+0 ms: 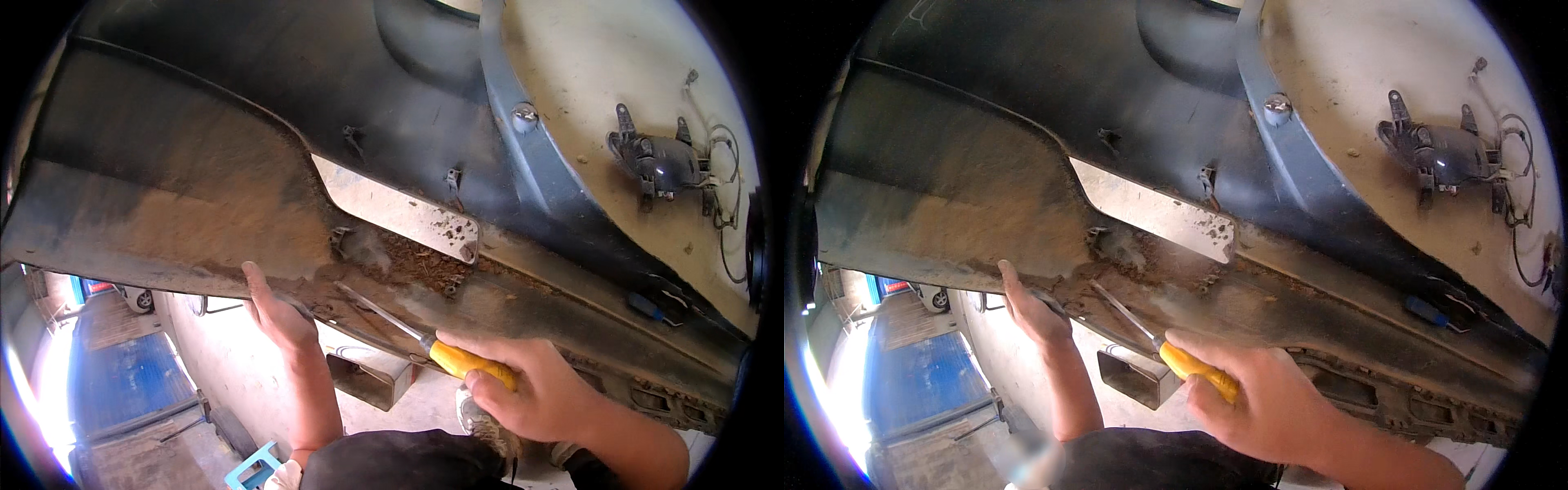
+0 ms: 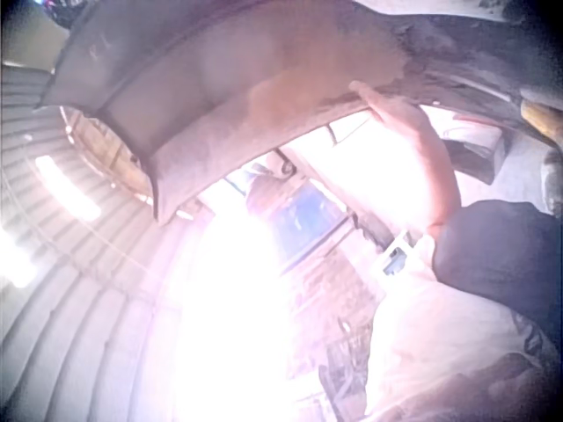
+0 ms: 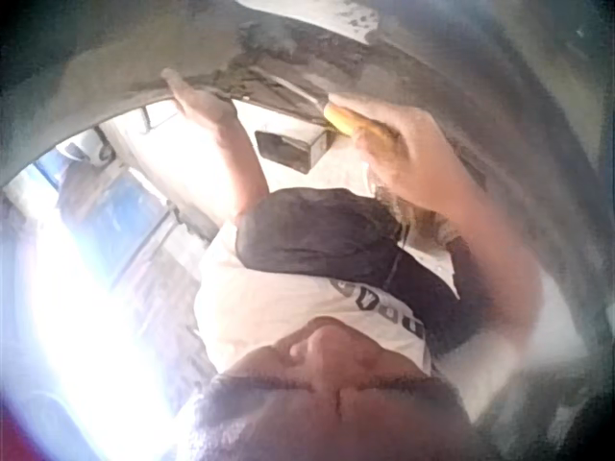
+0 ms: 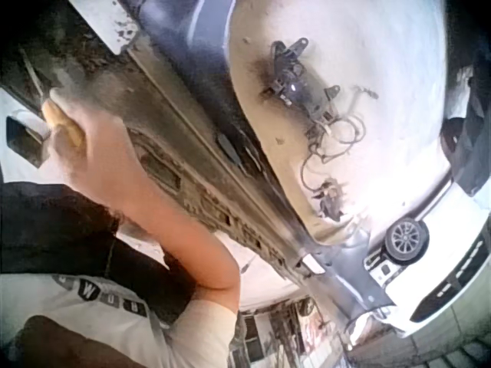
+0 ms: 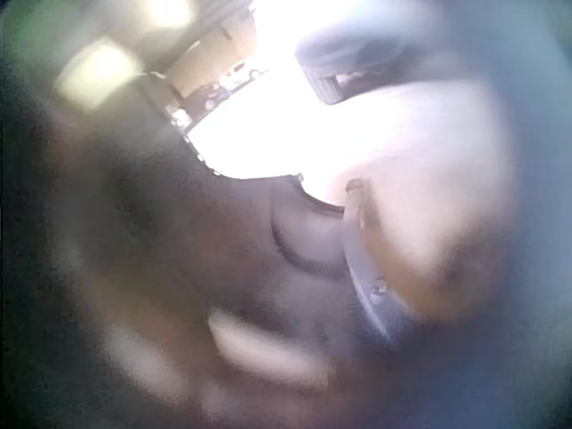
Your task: The person works on a detached car bumper placed on the floor of a garage. They use a screwdriver to pry and remove plastic clips and fasteners from the bumper's interior. The person also uses a scraper tool to clean debris and rust from the bumper's surface. The task involves manipulating wires and removing components from the bumper assembly.
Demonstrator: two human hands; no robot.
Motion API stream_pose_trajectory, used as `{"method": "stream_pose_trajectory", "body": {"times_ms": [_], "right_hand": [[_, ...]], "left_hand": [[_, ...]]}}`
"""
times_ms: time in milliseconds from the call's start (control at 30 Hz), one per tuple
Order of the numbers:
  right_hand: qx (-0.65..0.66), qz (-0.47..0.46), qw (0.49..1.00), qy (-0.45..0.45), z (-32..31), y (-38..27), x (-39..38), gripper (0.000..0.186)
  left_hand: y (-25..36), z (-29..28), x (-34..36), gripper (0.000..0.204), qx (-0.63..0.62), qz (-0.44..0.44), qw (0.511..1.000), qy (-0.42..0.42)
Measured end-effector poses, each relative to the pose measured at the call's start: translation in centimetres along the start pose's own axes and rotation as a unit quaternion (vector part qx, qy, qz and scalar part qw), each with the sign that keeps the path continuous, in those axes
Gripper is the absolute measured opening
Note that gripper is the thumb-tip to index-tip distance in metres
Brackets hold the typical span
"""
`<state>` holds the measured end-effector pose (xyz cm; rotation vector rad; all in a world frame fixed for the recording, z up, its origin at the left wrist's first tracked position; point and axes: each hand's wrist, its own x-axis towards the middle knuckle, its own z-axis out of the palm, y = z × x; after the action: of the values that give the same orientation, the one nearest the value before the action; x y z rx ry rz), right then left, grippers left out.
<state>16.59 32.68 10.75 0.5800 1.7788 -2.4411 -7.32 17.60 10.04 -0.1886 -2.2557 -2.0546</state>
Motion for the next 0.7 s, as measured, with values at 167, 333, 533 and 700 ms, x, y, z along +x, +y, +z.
{"method": "stream_pose_trajectory", "body": {"times_ms": [167, 333, 533, 700], "right_hand": [[-0.008, 0.017, 1.0, -0.022, -0.6, 0.0, 2.0, 0.041], [-0.18, 0.0, 0.983, -0.028, -3.3, 0.1, 2.5, 0.038], [-0.175, -0.123, 0.977, 0.027, -0.8, 0.6, 3.1, 0.037], [-0.323, -0.096, 0.941, 0.042, -3.2, 1.3, 2.9, 0.037]], "left_hand": [[0.1, 0.1, -0.1, 0.06, 0.03, -0.01, 0.999, -0.007], [0.5, 0.2, -0.3, 0.054, 0.012, -0.024, 0.999, 0.033], [-0.8, -0.5, 0.2, 0.055, -0.006, -0.027, 1.0, -0.003], [-0.9, -0.8, 0.3, 0.054, 0.006, -0.006, 1.0, 0.001]]}}
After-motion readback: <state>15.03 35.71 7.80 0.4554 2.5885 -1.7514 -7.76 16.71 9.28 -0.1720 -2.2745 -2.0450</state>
